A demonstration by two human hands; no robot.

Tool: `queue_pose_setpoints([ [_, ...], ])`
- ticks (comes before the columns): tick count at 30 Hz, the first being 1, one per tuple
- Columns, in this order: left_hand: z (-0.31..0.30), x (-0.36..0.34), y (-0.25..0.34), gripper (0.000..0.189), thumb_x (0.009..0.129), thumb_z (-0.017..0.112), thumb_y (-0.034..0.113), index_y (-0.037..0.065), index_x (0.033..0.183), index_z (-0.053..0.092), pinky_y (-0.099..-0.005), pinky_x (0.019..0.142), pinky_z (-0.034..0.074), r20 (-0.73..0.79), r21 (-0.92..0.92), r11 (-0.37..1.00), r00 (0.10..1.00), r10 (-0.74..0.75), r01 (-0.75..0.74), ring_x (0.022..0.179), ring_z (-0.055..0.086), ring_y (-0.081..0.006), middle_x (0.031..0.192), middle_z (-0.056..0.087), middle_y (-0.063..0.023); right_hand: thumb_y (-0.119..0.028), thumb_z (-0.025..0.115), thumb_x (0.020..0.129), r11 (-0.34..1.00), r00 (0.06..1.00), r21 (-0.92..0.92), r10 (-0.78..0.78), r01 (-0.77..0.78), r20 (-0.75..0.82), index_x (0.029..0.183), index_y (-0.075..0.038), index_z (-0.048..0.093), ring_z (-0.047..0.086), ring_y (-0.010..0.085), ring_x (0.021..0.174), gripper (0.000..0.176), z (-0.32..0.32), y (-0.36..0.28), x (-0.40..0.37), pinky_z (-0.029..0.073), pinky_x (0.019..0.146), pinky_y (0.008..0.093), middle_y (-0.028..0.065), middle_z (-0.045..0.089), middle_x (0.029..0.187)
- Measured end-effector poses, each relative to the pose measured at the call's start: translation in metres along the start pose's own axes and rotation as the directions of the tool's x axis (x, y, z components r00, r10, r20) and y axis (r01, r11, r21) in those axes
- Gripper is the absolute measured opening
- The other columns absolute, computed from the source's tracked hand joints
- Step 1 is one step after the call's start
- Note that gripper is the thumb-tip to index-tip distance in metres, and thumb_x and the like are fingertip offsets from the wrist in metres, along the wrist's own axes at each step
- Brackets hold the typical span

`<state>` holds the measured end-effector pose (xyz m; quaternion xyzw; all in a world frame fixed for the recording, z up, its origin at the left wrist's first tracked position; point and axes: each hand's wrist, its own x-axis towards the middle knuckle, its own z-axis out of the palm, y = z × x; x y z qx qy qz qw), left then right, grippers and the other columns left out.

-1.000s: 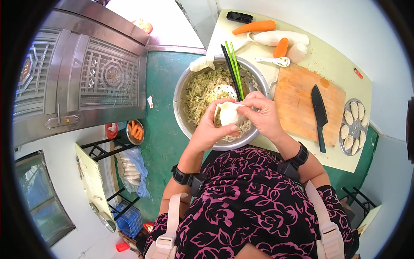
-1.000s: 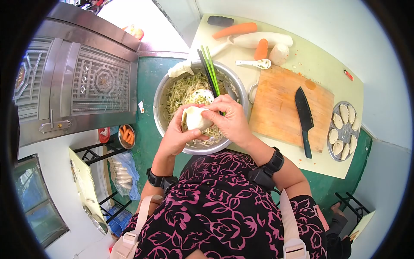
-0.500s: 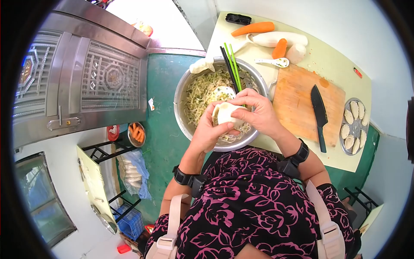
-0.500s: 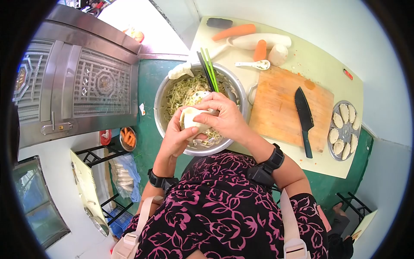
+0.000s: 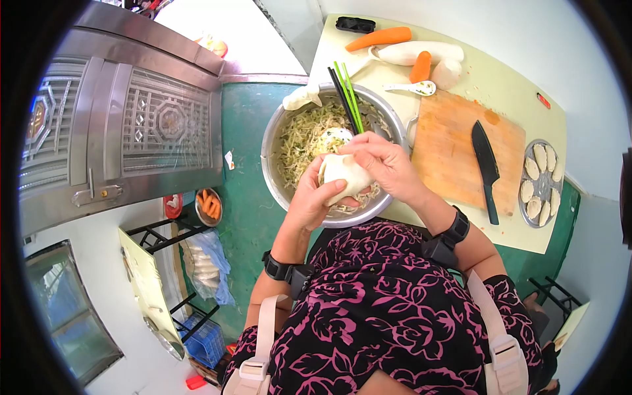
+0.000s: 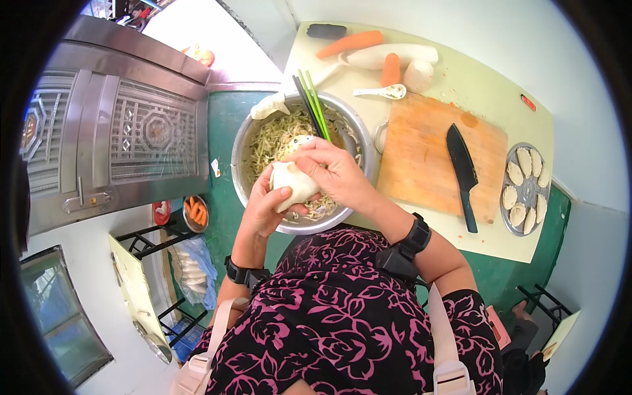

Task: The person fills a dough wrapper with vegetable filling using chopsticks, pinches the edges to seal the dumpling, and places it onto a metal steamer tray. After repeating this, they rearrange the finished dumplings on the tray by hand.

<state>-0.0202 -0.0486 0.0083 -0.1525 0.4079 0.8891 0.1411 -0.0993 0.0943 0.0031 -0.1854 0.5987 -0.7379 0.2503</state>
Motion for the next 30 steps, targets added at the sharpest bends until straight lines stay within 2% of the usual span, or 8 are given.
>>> queue_pose_setpoints([
  [1, 0.0, 0.0, 0.0, 0.045, 0.074, 0.061, 0.006, 0.003, 0.112, 0.038, -0.0325, 0.061, 0.056, -0.004, 0.026, 1.0, 1.0, 0.014, -0.014, 0.087, 0.059, -0.025, 0.1, 0.053, -0.0126, -0.011, 0.058, 0.08, 0.999, 0.997, -0.01, -0.05, 0.05, -0.061, 0.088, -0.001, 0.063, 0.051, 0.0115, 0.079, 0.014, 0.003, -0.002, 0.0, 0.04, 0.072, 0.0233, 0.0022, 0.053, 0.081],
  [4, 0.002, 0.0, -0.001, 0.046, 0.074, 0.061, 0.006, 0.003, 0.113, 0.038, -0.0326, 0.061, 0.056, -0.013, 0.071, 0.997, 0.999, 0.036, -0.035, 0.087, 0.059, -0.0251, 0.101, 0.053, -0.0132, -0.013, 0.059, 0.079, 0.945, 0.981, -0.27, -0.161, 0.184, 0.103, 0.092, -0.001, 0.062, 0.051, 0.0132, 0.082, 0.018, -0.002, 0.001, 0.004, 0.04, 0.074, 0.0244, 0.0044, 0.053, 0.087],
  [7, 0.0, 0.001, -0.006, 0.048, 0.073, 0.061, 0.006, 0.003, 0.114, 0.037, -0.0328, 0.06, 0.056, -0.014, 0.104, 0.994, 0.999, 0.033, -0.031, 0.087, 0.059, -0.0257, 0.102, 0.053, -0.0136, -0.016, 0.058, 0.08, 0.919, 0.977, -0.391, 0.046, 0.041, 0.21, 0.098, -0.001, 0.06, 0.049, 0.0143, 0.089, 0.024, -0.004, -0.007, 0.006, 0.039, 0.078, 0.0244, 0.007, 0.051, 0.098],
  [10, -0.002, 0.002, -0.009, 0.048, 0.074, 0.06, 0.008, 0.002, 0.116, 0.037, -0.033, 0.06, 0.056, 0.018, 0.053, 0.998, 1.0, 0.023, -0.023, 0.088, 0.059, -0.0265, 0.102, 0.053, -0.0147, -0.017, 0.059, 0.079, 0.934, 0.966, -0.343, -0.008, 0.099, 0.257, 0.107, -0.003, 0.056, 0.048, 0.013, 0.09, 0.031, -0.008, 0.003, 0.008, 0.038, 0.079, 0.0252, 0.0061, 0.049, 0.103],
  [14, -0.002, -0.002, -0.002, 0.047, 0.076, 0.058, 0.011, 0.001, 0.116, 0.037, -0.0342, 0.06, 0.056, 0.074, -0.043, 0.997, 0.995, 0.071, -0.068, 0.089, 0.059, -0.0281, 0.105, 0.053, -0.0175, -0.016, 0.062, 0.077, 0.987, 1.0, 0.161, 0.021, -0.024, 0.022, 0.118, -0.008, 0.048, 0.049, 0.011, 0.085, 0.044, -0.017, -0.001, 0.0, 0.039, 0.079, 0.0268, 0.0009, 0.053, 0.1],
  [18, -0.008, -0.005, 0.0, 0.046, 0.077, 0.057, 0.011, 0.0, 0.116, 0.036, -0.035, 0.06, 0.056, 0.041, -0.057, 0.987, 0.987, 0.152, -0.15, 0.089, 0.059, -0.0289, 0.106, 0.052, -0.019, -0.011, 0.067, 0.073, 0.974, 0.984, -0.217, -0.027, 0.066, 0.178, 0.114, -0.005, 0.051, 0.049, 0.0102, 0.085, 0.044, -0.026, -0.003, -0.017, 0.04, 0.077, 0.025, 0.0025, 0.053, 0.1],
  [22, -0.008, -0.003, -0.002, 0.046, 0.077, 0.057, 0.012, 0.001, 0.117, 0.035, -0.0353, 0.061, 0.056, -0.007, -0.058, 0.982, 0.983, 0.181, -0.181, 0.09, 0.058, -0.0283, 0.108, 0.051, -0.0184, -0.006, 0.067, 0.071, 0.997, 0.996, -0.029, -0.071, 0.073, 0.063, 0.11, -0.005, 0.055, 0.05, 0.0097, 0.081, 0.041, -0.014, 0.014, -0.023, 0.042, 0.071, 0.0218, 0.0039, 0.053, 0.096],
  [30, -0.002, 0.0, -0.005, 0.046, 0.08, 0.056, 0.017, 0.002, 0.118, 0.034, -0.034, 0.06, 0.056, -0.038, -0.01, 0.986, 0.985, 0.168, -0.169, 0.088, 0.059, -0.03, 0.108, 0.051, -0.0187, -0.009, 0.062, 0.077, 0.967, 0.974, -0.131, -0.225, 0.218, -0.037, 0.099, -0.001, 0.059, 0.054, 0.013, 0.074, 0.024, -0.013, 0.021, -0.022, 0.043, 0.065, 0.0233, 0.0067, 0.056, 0.086],
])
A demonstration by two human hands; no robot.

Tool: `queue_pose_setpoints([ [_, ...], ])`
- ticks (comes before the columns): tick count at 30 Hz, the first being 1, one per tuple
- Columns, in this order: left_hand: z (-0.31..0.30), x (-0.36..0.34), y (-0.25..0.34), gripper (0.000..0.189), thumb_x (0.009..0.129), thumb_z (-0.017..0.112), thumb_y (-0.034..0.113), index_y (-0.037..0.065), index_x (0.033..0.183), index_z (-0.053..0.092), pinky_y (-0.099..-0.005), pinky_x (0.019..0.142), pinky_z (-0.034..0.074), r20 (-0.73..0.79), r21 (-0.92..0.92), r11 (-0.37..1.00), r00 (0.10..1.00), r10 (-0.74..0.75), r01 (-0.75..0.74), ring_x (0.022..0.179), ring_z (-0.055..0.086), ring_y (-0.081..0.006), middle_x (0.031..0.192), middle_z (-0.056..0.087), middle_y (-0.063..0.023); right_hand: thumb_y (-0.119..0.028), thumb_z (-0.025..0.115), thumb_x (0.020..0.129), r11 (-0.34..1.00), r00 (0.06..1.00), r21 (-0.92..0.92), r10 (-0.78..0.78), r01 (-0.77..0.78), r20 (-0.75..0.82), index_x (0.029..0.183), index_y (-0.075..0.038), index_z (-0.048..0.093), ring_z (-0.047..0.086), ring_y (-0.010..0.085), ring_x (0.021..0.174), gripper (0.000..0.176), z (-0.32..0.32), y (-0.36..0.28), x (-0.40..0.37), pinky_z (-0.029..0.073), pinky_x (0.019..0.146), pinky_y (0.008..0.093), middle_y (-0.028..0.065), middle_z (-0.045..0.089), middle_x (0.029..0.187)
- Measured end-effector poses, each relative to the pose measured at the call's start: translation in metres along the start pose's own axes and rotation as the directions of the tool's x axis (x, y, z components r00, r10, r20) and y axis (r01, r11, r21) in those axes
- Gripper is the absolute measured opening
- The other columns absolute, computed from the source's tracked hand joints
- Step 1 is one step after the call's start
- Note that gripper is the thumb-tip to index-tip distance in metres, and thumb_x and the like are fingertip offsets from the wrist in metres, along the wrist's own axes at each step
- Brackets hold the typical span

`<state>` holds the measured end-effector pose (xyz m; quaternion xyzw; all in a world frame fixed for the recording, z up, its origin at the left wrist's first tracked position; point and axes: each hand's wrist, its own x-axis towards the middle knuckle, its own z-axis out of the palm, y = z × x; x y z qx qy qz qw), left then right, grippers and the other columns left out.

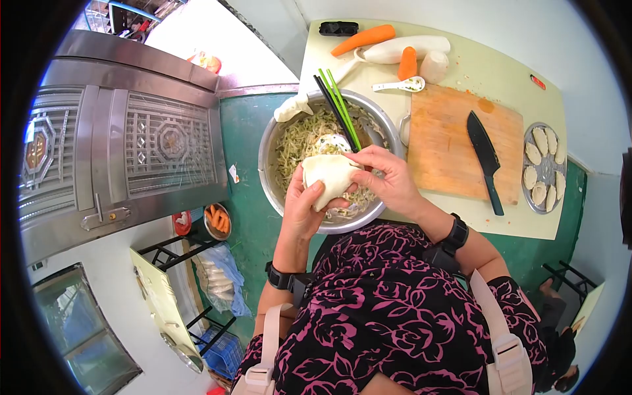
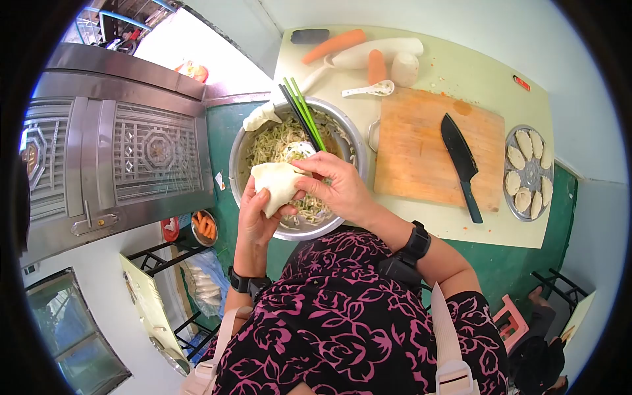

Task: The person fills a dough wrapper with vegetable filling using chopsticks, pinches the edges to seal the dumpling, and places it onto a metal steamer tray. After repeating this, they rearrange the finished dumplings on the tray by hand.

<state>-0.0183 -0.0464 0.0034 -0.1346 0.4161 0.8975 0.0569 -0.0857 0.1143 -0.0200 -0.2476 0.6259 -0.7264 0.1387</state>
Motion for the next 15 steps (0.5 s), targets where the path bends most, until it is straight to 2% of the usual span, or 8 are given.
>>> queue_pose_setpoints([
  [5, 0.006, 0.0, 0.0, 0.044, 0.083, 0.051, 0.017, 0.002, 0.12, 0.032, -0.0331, 0.06, 0.056, -0.003, 0.004, 1.0, 1.0, -0.02, 0.02, 0.083, 0.06, -0.033, 0.108, 0.051, -0.02, -0.011, 0.06, 0.077, 0.982, 0.998, -0.184, -0.054, 0.045, -0.043, 0.087, 0.001, 0.061, 0.056, 0.0179, 0.067, 0.015, -0.003, 0.001, -0.001, 0.044, 0.06, 0.0261, 0.0095, 0.056, 0.072],
  [7, 0.008, 0.002, 0.001, 0.045, 0.084, 0.051, 0.02, 0.002, 0.12, 0.032, -0.0309, 0.057, 0.056, -0.009, 0.074, 0.997, 1.0, -0.026, 0.027, 0.082, 0.061, -0.0314, 0.107, 0.052, -0.0192, -0.011, 0.06, 0.078, 0.955, 0.996, -0.289, -0.08, 0.068, -0.031, 0.085, 0.001, 0.061, 0.056, 0.0192, 0.066, 0.014, -0.005, -0.004, -0.002, 0.044, 0.06, 0.027, 0.0102, 0.056, 0.07],
  [10, 0.009, 0.003, 0.001, 0.046, 0.084, 0.05, 0.022, 0.001, 0.121, 0.031, -0.0292, 0.055, 0.055, -0.03, 0.121, 0.992, 0.999, -0.038, 0.042, 0.081, 0.061, -0.0302, 0.107, 0.052, -0.0187, -0.014, 0.058, 0.079, 0.957, 0.998, -0.284, -0.06, 0.052, -0.018, 0.086, 0.0, 0.061, 0.056, 0.0192, 0.066, 0.016, -0.009, 0.002, -0.002, 0.043, 0.059, 0.0267, 0.0103, 0.057, 0.072],
  [13, 0.01, 0.003, 0.0, 0.046, 0.085, 0.05, 0.022, 0.001, 0.121, 0.031, -0.0288, 0.054, 0.055, -0.037, 0.136, 0.99, 0.999, -0.036, 0.041, 0.081, 0.061, -0.0297, 0.107, 0.052, -0.0187, -0.016, 0.058, 0.08, 0.988, 0.981, -0.152, -0.06, 0.032, -0.183, 0.085, 0.001, 0.061, 0.055, 0.0171, 0.065, 0.017, -0.001, -0.002, 0.002, 0.042, 0.058, 0.0252, 0.0094, 0.057, 0.072],
  [15, 0.01, 0.004, 0.0, 0.044, 0.085, 0.049, 0.019, 0.001, 0.12, 0.031, -0.029, 0.055, 0.055, -0.028, 0.125, 0.991, 0.999, -0.035, 0.038, 0.081, 0.061, -0.0297, 0.107, 0.052, -0.0186, -0.016, 0.058, 0.08, 0.986, 0.993, -0.148, 0.067, -0.082, -0.101, 0.085, 0.002, 0.061, 0.054, 0.0152, 0.063, 0.019, -0.001, -0.012, 0.004, 0.041, 0.056, 0.0244, 0.0088, 0.057, 0.071],
])
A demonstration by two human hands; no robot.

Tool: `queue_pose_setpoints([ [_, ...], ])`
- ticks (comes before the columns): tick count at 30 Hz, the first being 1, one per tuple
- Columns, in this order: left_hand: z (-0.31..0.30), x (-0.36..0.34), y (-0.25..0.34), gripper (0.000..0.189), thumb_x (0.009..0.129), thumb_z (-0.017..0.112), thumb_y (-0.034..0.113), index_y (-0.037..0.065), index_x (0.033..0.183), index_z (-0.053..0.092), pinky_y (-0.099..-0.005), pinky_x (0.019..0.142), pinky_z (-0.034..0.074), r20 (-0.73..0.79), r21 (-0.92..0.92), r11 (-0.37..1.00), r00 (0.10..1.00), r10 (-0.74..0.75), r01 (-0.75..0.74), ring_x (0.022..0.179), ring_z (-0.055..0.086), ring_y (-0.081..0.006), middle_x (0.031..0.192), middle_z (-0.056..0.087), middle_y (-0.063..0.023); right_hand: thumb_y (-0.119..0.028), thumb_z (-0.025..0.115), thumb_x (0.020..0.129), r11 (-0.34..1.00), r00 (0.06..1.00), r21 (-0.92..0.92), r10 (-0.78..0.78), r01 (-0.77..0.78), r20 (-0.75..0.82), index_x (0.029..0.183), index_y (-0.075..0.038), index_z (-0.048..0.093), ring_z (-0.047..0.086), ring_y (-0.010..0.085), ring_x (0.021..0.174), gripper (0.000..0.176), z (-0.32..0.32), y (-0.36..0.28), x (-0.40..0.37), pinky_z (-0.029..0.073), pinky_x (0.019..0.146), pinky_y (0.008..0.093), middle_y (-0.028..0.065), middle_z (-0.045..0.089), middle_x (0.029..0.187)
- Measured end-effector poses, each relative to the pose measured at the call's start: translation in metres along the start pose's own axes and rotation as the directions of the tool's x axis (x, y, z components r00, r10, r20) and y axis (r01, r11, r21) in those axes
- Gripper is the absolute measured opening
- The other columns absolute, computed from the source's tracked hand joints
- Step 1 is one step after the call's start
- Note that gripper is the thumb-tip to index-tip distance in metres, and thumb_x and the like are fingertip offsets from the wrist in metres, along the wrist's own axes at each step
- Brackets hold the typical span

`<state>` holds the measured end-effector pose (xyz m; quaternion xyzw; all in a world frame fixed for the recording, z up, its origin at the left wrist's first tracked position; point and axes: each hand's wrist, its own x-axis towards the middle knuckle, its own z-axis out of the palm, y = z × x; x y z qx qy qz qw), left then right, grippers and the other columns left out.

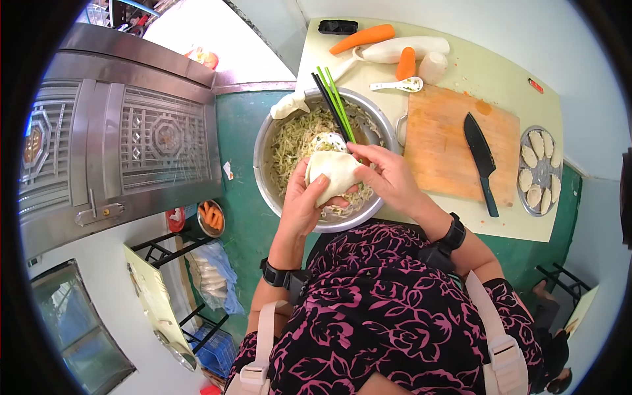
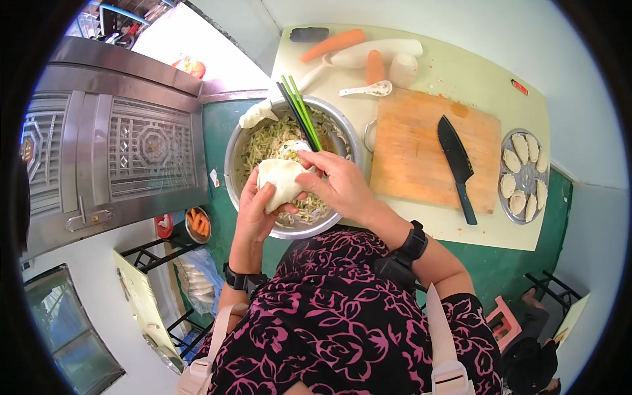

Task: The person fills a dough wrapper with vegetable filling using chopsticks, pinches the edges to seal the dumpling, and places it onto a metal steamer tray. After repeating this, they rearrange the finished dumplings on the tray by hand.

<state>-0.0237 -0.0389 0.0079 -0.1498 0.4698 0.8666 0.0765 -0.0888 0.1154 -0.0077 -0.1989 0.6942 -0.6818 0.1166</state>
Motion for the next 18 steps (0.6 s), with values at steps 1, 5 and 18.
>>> queue_pose_setpoints([
  [1, -0.001, 0.0, -0.001, 0.041, 0.085, 0.048, 0.015, 0.001, 0.12, 0.032, -0.0294, 0.055, 0.055, 0.006, -0.015, 1.0, 1.0, -0.003, 0.004, 0.082, 0.061, -0.0298, 0.107, 0.052, -0.0185, -0.016, 0.058, 0.08, 0.998, 0.997, -0.006, 0.058, -0.057, 0.05, 0.085, 0.002, 0.06, 0.053, 0.0142, 0.063, 0.019, 0.0, -0.003, 0.0, 0.041, 0.055, 0.0241, 0.0085, 0.056, 0.07],
  [5, 0.001, 0.0, 0.0, 0.04, 0.084, 0.048, 0.014, 0.001, 0.119, 0.033, -0.0294, 0.056, 0.055, 0.007, -0.011, 1.0, 1.0, -0.018, 0.018, 0.081, 0.061, -0.0286, 0.105, 0.053, -0.018, -0.018, 0.059, 0.08, 0.999, 0.999, -0.05, 0.004, -0.002, 0.046, 0.084, 0.004, 0.061, 0.05, 0.0122, 0.057, 0.022, 0.0, 0.012, 0.002, 0.039, 0.051, 0.024, 0.0074, 0.055, 0.067],
  [18, -0.015, 0.006, -0.003, 0.044, 0.086, 0.047, 0.023, 0.002, 0.121, 0.032, -0.0256, 0.053, 0.055, -0.019, -0.103, 0.994, 0.999, -0.026, 0.024, 0.078, 0.062, -0.0262, 0.106, 0.053, -0.0191, -0.026, 0.051, 0.086, 0.846, 0.873, 0.236, 0.427, -0.478, 0.237, 0.08, 0.0, 0.058, 0.049, 0.0082, 0.045, 0.028, 0.001, 0.017, -0.006, 0.039, 0.039, 0.0211, 0.0027, 0.054, 0.057],
])
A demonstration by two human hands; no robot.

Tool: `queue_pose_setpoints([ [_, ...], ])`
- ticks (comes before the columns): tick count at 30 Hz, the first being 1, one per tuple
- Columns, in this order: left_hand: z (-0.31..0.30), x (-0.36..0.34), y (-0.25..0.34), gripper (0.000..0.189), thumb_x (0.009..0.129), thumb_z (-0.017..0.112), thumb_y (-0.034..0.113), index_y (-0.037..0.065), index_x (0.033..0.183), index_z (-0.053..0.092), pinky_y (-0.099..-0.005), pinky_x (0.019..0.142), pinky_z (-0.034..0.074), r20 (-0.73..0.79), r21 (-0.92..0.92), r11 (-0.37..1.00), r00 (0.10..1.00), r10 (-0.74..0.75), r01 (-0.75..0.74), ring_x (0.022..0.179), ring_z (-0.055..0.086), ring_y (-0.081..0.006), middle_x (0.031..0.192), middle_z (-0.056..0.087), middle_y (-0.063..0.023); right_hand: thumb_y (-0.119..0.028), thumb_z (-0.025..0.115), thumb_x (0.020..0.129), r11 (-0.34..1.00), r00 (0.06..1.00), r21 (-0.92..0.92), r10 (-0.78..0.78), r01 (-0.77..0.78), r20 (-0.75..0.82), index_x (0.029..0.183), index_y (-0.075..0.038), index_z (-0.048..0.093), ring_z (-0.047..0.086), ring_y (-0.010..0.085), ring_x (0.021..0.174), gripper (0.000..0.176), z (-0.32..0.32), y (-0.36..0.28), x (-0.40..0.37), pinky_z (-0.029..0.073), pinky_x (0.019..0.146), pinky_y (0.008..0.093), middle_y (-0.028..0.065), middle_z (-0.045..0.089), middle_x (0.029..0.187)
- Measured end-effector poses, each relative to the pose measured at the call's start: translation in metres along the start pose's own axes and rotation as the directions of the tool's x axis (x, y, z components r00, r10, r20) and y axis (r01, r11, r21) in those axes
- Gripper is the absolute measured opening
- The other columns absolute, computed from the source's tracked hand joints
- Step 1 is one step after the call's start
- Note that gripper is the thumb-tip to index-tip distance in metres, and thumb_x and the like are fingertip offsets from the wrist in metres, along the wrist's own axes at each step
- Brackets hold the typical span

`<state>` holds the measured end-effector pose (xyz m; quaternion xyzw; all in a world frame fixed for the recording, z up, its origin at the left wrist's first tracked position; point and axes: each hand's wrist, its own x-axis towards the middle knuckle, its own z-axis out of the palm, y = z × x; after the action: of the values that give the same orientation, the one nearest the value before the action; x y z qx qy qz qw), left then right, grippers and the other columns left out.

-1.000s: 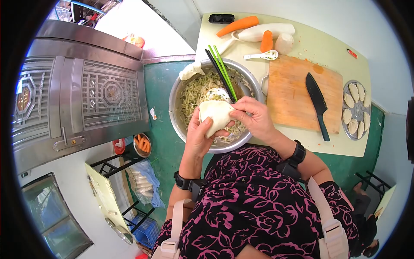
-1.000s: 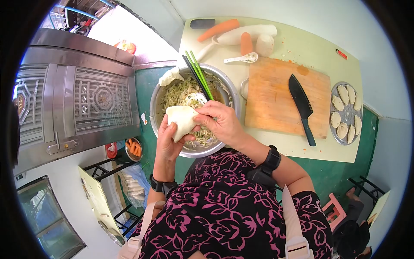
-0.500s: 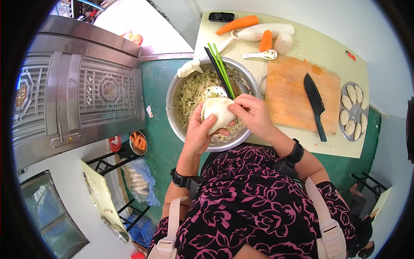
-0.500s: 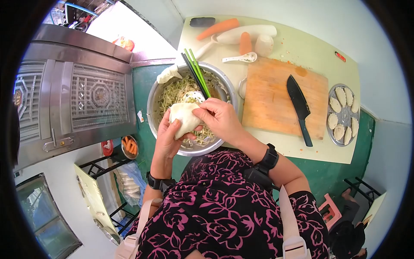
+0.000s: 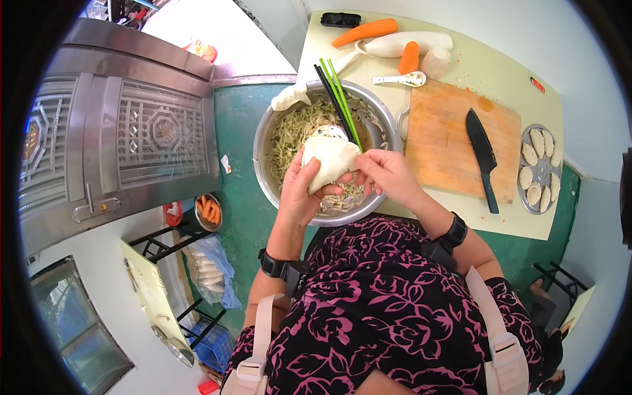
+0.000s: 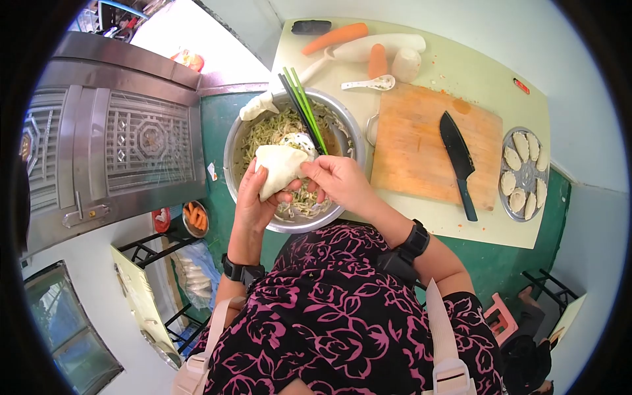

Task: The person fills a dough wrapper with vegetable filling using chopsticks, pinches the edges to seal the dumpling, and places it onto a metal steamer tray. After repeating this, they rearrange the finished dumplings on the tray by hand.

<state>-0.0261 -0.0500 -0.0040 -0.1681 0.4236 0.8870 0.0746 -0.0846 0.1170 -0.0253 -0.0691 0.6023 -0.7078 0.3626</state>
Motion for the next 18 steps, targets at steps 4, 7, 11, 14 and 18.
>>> queue_pose_setpoints([
  [4, 0.004, 0.001, 0.002, 0.039, 0.087, 0.045, 0.02, 0.002, 0.12, 0.034, -0.0256, 0.054, 0.055, -0.005, -0.039, 0.999, 1.0, -0.007, 0.007, 0.079, 0.062, -0.0258, 0.104, 0.055, -0.0175, -0.026, 0.051, 0.086, 0.981, 0.994, -0.177, -0.085, 0.072, -0.067, 0.077, 0.001, 0.057, 0.051, 0.0087, 0.045, 0.029, 0.004, 0.002, 0.002, 0.039, 0.039, 0.0214, 0.0046, 0.054, 0.056],
  [7, 0.002, 0.002, 0.003, 0.042, 0.087, 0.046, 0.023, 0.002, 0.121, 0.033, -0.0254, 0.053, 0.054, 0.002, -0.007, 1.0, 1.0, -0.013, 0.013, 0.078, 0.062, -0.0254, 0.105, 0.053, -0.0182, -0.026, 0.05, 0.086, 0.978, 0.998, -0.206, -0.052, 0.044, -0.033, 0.079, 0.001, 0.056, 0.051, 0.0092, 0.044, 0.028, 0.0, 0.0, 0.001, 0.039, 0.04, 0.0228, 0.0061, 0.055, 0.058],
  [11, 0.001, 0.001, 0.009, 0.043, 0.086, 0.048, 0.022, 0.002, 0.121, 0.032, -0.0251, 0.051, 0.054, 0.024, 0.045, 0.998, 0.999, -0.036, 0.035, 0.076, 0.062, -0.025, 0.105, 0.053, -0.0178, -0.027, 0.049, 0.087, 0.956, 0.997, -0.282, -0.082, 0.079, -0.001, 0.096, 0.001, 0.053, 0.056, 0.0102, 0.058, 0.03, -0.008, -0.011, 0.002, 0.043, 0.052, 0.022, 0.0086, 0.058, 0.074],
  [14, -0.003, 0.003, 0.015, 0.042, 0.085, 0.049, 0.02, 0.003, 0.121, 0.034, -0.0239, 0.052, 0.053, 0.078, 0.18, 0.982, 0.995, -0.066, 0.051, 0.073, 0.062, -0.0227, 0.102, 0.055, -0.0149, -0.027, 0.051, 0.086, 0.917, 0.968, -0.314, -0.246, 0.248, 0.046, 0.108, 0.002, 0.049, 0.057, 0.0109, 0.073, 0.036, -0.01, -0.009, 0.013, 0.045, 0.063, 0.0224, 0.0077, 0.058, 0.088],
  [18, 0.008, 0.004, 0.031, 0.046, 0.083, 0.05, 0.016, 0.006, 0.124, 0.032, -0.0233, 0.056, 0.052, 0.183, 0.525, 0.85, 0.981, -0.059, -0.046, 0.072, 0.061, -0.0184, 0.108, 0.05, -0.0129, -0.024, 0.056, 0.083, 0.997, 0.956, 0.072, -0.056, 0.036, 0.289, 0.113, 0.001, 0.047, 0.056, 0.011, 0.086, 0.04, 0.002, -0.027, 0.018, 0.045, 0.075, 0.0243, 0.0051, 0.057, 0.099],
])
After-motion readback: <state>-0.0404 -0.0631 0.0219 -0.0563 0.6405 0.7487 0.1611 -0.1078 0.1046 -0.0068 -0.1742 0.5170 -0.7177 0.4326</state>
